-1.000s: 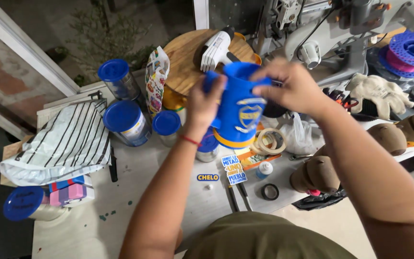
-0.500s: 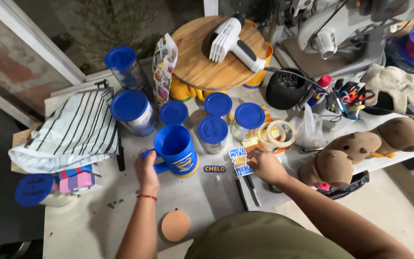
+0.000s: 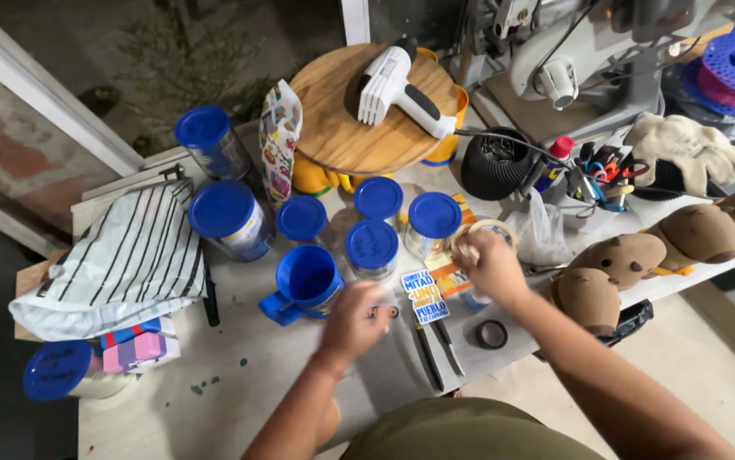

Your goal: Apply a vinyl sticker to a plastic frame using a heat gun and adhesive.

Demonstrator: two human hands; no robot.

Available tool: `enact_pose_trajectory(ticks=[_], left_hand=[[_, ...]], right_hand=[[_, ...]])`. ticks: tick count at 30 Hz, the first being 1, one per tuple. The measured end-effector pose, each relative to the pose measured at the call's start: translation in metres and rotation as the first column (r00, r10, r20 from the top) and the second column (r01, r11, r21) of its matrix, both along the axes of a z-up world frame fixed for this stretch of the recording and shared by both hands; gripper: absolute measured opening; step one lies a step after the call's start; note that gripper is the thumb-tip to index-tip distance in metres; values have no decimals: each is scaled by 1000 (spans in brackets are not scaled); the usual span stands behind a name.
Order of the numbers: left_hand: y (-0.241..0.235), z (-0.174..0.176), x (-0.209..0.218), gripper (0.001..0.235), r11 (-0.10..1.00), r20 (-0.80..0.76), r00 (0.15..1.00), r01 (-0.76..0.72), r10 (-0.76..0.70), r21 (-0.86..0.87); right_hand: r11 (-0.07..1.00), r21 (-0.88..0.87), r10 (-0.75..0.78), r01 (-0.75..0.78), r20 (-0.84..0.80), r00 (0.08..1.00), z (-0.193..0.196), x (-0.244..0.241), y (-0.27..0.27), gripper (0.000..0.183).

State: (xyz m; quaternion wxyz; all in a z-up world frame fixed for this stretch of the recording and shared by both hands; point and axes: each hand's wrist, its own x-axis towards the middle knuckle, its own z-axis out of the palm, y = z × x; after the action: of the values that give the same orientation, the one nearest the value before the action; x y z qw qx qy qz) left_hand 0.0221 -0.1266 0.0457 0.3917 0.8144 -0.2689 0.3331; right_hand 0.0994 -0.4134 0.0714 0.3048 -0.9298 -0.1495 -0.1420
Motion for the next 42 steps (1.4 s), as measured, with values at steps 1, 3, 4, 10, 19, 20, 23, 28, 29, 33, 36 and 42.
enact_pose_trajectory(ticks=[1, 3, 4, 10, 19, 20, 23, 28, 29, 33, 36, 42], left_hand=[[-18, -8, 11, 24, 1000, -1, 1000, 6, -6, 3], [-58, -25, 33, 70, 928, -459, 886, 115, 66, 354], [-64, -27, 37, 70, 927, -460, 886, 119, 62, 355], [-88, -56, 64, 130, 772, -681, 634, 203, 365, 602], [-63, -1, 76, 23, 922, -812, 517, 104, 270, 373], [-56, 21, 76, 24, 945, -778, 578, 34, 247, 325], [-35, 109, 86, 26, 955, -714, 648, -77, 266, 287], [-3, 170, 133, 18, 944, -583, 749, -183, 314, 275], [1, 166, 152, 15, 953, -522, 800, -209, 295, 218], [14, 142, 226, 15, 975, -365, 906, -178, 215, 132], [11, 71, 314, 15, 998, -229, 972, -51, 54, 22], [4, 56, 369, 24, 989, -256, 965, 83, -50, 122]], right_hand=[[1000, 3, -6, 6, -1, 1000, 9, 11, 1, 22], [999, 38, 1, -3, 60, 998, 28, 34, 0, 16], [999, 39, -4, 1, 59, 998, 41, 38, 3, 16], [997, 36, 60, -65, 135, 989, 88, 101, 7, 21], [972, -237, 7, 1, 35, 999, 113, 204, 56, 60], [948, -316, -40, 28, -35, 999, 116, 211, 65, 68], [903, -426, -135, 58, -154, 979, 101, 254, 81, 79], [919, -383, -206, 91, -270, 941, 78, 295, 85, 64], [924, -376, -186, 73, -273, 944, 93, 281, 81, 57], [983, -166, -128, 84, -273, 954, 145, 229, 55, 59], [988, 151, -2, 21, -128, 992, 129, 235, 6, 72], [757, 578, 34, 304, -499, 866, 196, 158, -41, 51]])
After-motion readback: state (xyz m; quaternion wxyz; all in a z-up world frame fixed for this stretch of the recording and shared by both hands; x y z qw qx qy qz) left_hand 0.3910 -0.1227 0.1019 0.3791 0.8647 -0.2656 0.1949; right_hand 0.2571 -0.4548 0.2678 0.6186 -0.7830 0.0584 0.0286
